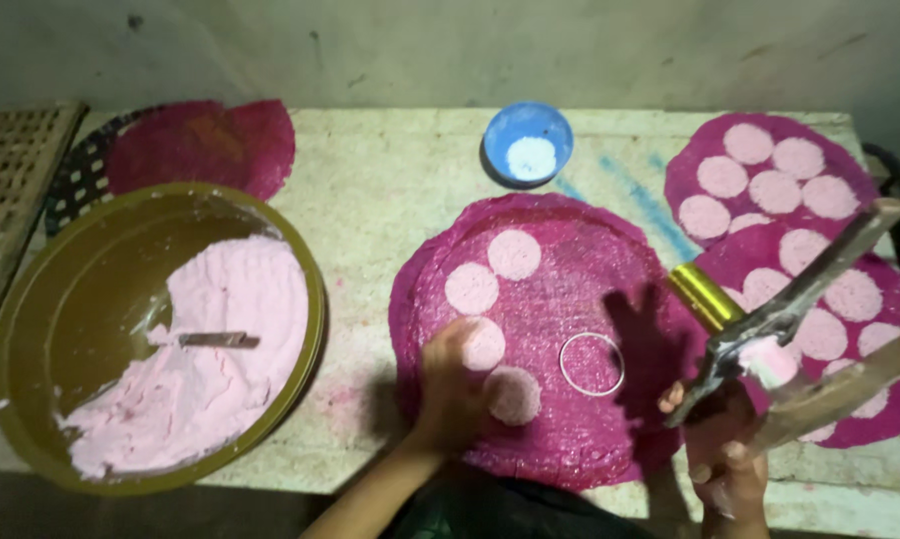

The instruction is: The person scoops pink dough into a handheld press and stamps circular pieces onto a pink mat. They repeatedly refill the press from a bowl and arrange the finished circles on the mat and a nearby tray.

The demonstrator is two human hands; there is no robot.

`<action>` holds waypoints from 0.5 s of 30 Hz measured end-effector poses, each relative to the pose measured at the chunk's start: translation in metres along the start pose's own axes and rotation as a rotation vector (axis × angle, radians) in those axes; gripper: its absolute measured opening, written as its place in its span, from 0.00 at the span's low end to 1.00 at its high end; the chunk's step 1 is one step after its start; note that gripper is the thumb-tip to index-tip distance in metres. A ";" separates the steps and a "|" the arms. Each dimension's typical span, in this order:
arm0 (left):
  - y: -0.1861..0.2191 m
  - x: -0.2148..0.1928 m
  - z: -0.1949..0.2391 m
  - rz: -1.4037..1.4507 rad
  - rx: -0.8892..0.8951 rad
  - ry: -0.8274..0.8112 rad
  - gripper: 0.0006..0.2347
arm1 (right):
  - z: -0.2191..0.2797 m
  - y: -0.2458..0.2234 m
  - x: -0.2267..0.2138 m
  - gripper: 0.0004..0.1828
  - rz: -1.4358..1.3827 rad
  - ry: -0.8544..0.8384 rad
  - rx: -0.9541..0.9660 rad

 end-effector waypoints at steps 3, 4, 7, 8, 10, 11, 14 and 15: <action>-0.054 -0.034 0.036 0.021 -0.196 0.113 0.33 | 0.000 0.001 0.002 0.45 -0.025 -0.001 0.021; -0.066 -0.039 0.047 0.028 -0.262 0.154 0.32 | -0.002 0.000 0.003 0.47 -0.006 0.006 0.019; -0.099 -0.017 0.080 0.061 -0.653 -0.070 0.33 | -0.007 0.004 0.011 0.48 -0.016 0.019 0.020; -0.090 -0.022 0.077 0.048 -0.574 -0.004 0.33 | -0.012 0.005 0.015 0.47 -0.050 0.016 0.017; -0.064 -0.027 0.080 0.033 -0.428 0.118 0.32 | -0.012 0.004 0.021 0.45 -0.084 -0.001 0.012; -0.048 -0.021 0.080 0.045 -0.343 0.119 0.27 | -0.011 0.002 0.021 0.46 -0.084 -0.014 0.010; 0.004 0.003 0.065 0.000 -0.120 0.063 0.18 | -0.013 -0.005 0.016 0.48 -0.078 -0.048 0.040; 0.026 0.021 0.056 -0.059 -0.050 0.009 0.17 | -0.019 -0.010 0.012 0.49 -0.075 -0.064 0.048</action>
Point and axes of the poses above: each hand's wrist, its own z-axis away from the middle knuckle, its own x-axis out of the palm, y = z × x, the point moved 9 cm from there along -z, towards the middle knuckle, and after that the axes turned 6 degrees about -x, right-handed, at the moved point
